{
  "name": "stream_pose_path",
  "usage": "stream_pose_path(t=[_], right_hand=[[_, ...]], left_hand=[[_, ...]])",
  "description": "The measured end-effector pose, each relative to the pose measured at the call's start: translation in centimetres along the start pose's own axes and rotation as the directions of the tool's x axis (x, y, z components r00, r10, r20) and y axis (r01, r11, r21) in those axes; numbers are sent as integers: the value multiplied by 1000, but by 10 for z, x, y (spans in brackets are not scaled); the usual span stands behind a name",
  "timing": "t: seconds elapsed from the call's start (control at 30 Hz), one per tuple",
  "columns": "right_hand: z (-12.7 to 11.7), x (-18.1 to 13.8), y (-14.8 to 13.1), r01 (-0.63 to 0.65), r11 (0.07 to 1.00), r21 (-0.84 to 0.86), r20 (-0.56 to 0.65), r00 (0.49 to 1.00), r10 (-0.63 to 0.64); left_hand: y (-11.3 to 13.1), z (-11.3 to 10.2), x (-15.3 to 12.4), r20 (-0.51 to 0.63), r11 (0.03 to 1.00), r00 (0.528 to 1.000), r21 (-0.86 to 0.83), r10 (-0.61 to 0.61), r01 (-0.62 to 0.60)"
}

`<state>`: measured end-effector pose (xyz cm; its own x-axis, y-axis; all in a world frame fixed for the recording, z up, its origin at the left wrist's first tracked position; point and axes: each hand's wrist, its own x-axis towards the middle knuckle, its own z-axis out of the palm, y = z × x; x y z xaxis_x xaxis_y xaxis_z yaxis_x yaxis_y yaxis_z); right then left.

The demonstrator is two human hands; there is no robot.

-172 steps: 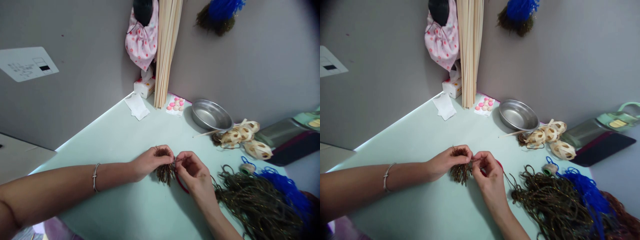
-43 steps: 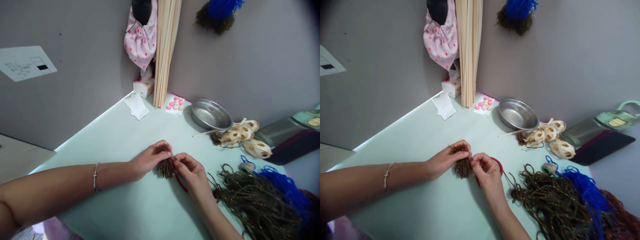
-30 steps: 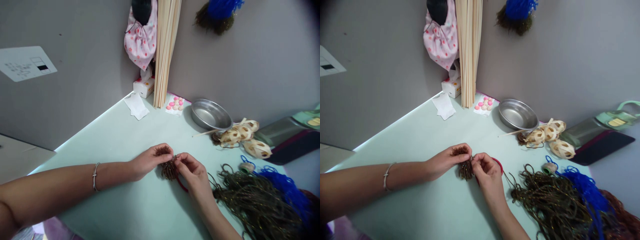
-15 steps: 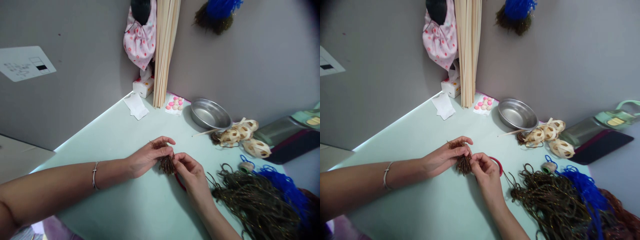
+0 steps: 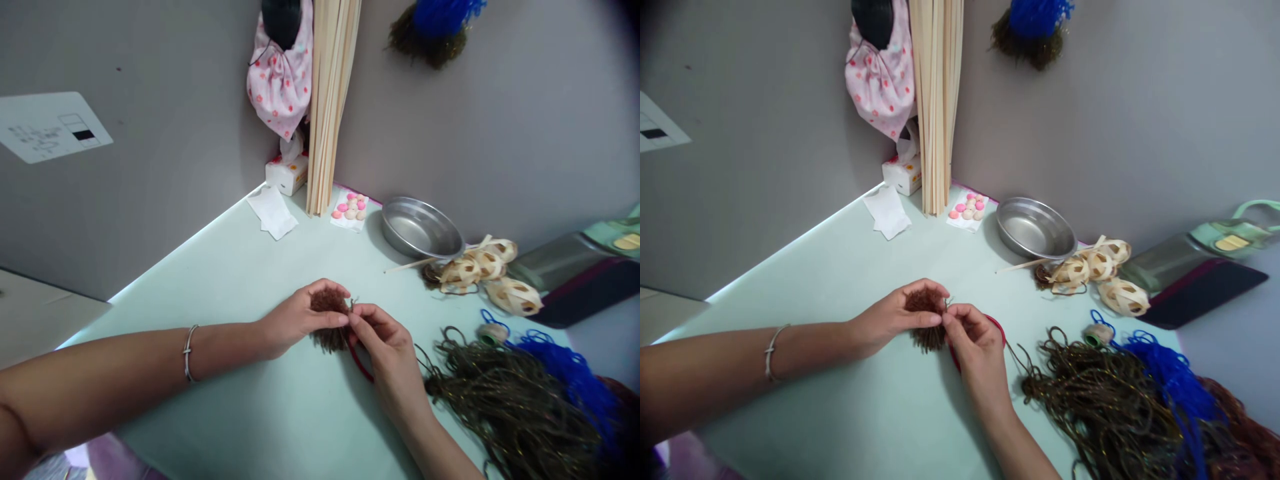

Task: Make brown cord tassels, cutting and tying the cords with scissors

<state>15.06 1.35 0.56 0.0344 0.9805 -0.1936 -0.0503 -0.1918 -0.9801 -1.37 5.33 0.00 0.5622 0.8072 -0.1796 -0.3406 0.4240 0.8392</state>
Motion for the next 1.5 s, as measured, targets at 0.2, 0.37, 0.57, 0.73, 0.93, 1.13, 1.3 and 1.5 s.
stream_pose_path(t=[0.2, 0.37, 0.57, 0.73, 0.93, 1.13, 1.3, 1.5], right_hand=[[-1, 0, -1, -30, 999, 31, -21, 999, 31], [-1, 0, 0, -43, 997, 57, -6, 999, 44], [-1, 1, 0, -24, 998, 53, 1, 1000, 23], [-2, 2, 2, -20, 999, 48, 5, 1000, 20], [-5, 3, -2, 14, 1000, 12, -8, 1000, -14], [-8, 2, -8, 36, 984, -176, 120, 993, -15], [-11, 3, -7, 74, 969, -236, 123, 991, -46], [-13, 4, -10, 88, 990, -112, 1, 996, -88]], left_hand=[[-3, -1, 2, -9, 996, 999, 74, -53, 54], [-2, 0, 1, -39, 995, 994, 4, -98, 98], [-1, 1, 1, -71, 996, 994, 13, -83, 84], [-5, -1, 3, 42, 998, 999, 50, -32, 30], [-7, -3, 4, 27, 998, 998, 44, -49, 48], [-6, -6, 4, -45, 996, 999, 93, 8, -4], [-3, -6, 5, -89, 994, 996, 110, 27, -17], [-5, -7, 6, -19, 999, 1000, 44, -13, 14]])
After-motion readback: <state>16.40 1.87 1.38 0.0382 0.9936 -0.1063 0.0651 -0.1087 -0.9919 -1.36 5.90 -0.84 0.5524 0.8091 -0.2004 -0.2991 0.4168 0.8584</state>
